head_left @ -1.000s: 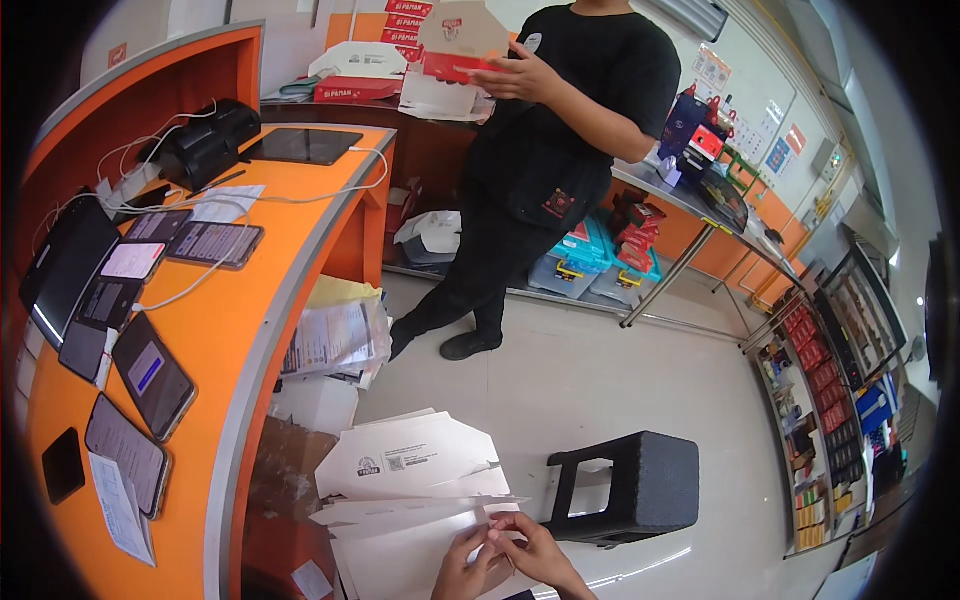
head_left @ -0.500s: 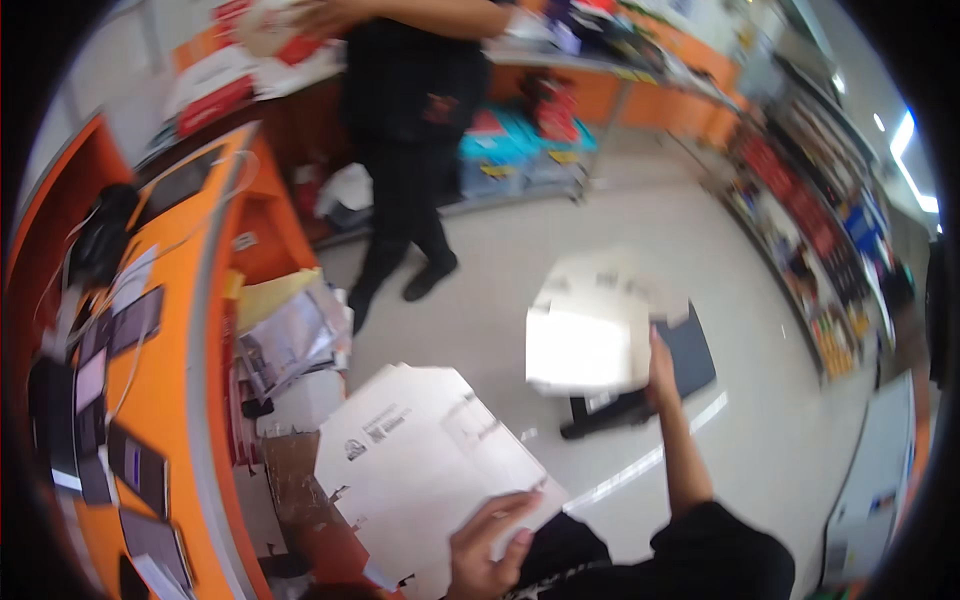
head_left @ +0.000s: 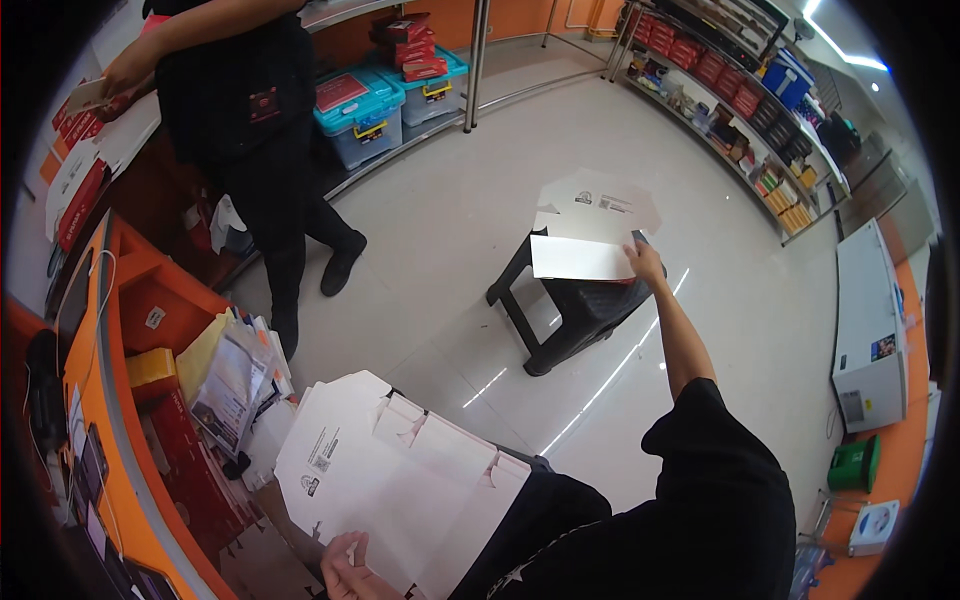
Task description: The person assembles cardboard food boxes by hand, folding the flaps and applying small red adhesive labels to secure them.
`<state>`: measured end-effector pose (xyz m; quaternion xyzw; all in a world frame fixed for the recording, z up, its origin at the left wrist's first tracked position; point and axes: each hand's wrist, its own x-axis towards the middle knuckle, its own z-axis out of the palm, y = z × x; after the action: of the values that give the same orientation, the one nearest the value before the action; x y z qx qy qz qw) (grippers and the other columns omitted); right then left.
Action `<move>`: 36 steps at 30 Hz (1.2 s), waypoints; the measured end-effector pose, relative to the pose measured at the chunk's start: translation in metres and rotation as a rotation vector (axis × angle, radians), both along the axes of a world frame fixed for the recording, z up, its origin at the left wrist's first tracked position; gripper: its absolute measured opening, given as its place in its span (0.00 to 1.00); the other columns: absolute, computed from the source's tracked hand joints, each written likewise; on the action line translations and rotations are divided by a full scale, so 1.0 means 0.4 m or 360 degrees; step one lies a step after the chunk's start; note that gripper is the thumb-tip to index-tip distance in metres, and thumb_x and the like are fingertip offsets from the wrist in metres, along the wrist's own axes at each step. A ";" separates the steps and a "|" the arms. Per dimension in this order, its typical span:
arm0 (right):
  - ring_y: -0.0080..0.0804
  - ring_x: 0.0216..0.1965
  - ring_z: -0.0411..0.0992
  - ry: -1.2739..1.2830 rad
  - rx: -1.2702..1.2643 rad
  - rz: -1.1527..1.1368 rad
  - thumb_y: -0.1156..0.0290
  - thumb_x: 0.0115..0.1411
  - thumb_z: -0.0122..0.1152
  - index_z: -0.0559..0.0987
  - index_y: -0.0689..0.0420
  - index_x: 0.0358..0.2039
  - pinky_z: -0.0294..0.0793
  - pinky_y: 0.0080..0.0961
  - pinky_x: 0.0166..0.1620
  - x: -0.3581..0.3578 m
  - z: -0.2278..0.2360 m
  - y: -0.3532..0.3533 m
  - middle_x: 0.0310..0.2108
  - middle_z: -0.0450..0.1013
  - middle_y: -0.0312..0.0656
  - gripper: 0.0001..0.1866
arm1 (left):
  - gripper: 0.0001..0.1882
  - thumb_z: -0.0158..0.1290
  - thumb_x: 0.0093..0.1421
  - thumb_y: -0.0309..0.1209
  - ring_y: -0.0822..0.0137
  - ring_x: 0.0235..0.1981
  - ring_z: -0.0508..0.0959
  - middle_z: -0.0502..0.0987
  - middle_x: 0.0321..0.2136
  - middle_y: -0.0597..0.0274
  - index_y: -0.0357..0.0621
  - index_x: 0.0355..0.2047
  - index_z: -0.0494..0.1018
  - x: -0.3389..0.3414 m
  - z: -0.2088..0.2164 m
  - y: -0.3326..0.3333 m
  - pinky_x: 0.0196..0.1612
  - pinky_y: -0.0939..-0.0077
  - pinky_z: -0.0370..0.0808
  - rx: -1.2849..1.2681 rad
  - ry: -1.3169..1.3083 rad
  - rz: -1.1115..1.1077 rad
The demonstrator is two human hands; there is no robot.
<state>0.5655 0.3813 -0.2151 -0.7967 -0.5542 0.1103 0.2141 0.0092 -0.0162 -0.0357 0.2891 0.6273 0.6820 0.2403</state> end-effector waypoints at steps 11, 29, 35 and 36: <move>0.59 0.58 0.62 0.0275 0.0088 -0.0384 0.46 0.62 0.50 0.60 0.62 0.63 0.60 0.44 0.61 0.175 -0.078 -0.046 0.56 0.63 0.64 0.39 | 0.30 0.52 0.63 0.34 0.46 0.62 0.60 0.59 0.60 0.39 0.31 0.61 0.58 -0.123 -0.153 -0.063 0.64 0.55 0.54 -0.1367 0.1384 0.0158; 0.67 0.63 0.49 -0.0387 0.0171 0.0125 0.51 0.64 0.52 0.54 0.61 0.65 0.50 0.53 0.63 -0.098 -0.178 -0.341 0.60 0.50 0.73 0.38 | 0.40 0.67 0.49 0.36 0.51 0.51 0.72 0.69 0.51 0.44 0.34 0.59 0.61 -0.116 -0.165 -0.072 0.55 0.64 0.68 -0.1234 0.0504 0.0128; 0.54 0.57 0.61 -0.0214 0.0713 0.0503 0.70 0.61 0.58 0.64 0.64 0.59 0.64 0.43 0.56 -0.498 0.185 -0.439 0.58 0.58 0.60 0.27 | 0.38 0.69 0.46 0.34 0.51 0.53 0.70 0.68 0.51 0.44 0.33 0.54 0.63 -0.113 -0.230 -0.104 0.56 0.60 0.66 -0.1156 0.0523 0.0455; 0.51 0.55 0.64 -0.0018 0.0739 0.0586 0.72 0.61 0.58 0.66 0.64 0.57 0.66 0.41 0.54 -0.582 0.258 -0.473 0.56 0.61 0.57 0.25 | 0.37 0.68 0.47 0.33 0.53 0.51 0.71 0.69 0.50 0.45 0.34 0.53 0.63 -0.113 -0.226 -0.105 0.55 0.61 0.66 -0.1162 0.0574 0.0465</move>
<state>0.3326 0.1921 -0.1121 -0.6130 -0.7011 0.0131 0.3639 -0.0361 -0.0583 -0.1261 0.2078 0.8937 0.3809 0.1143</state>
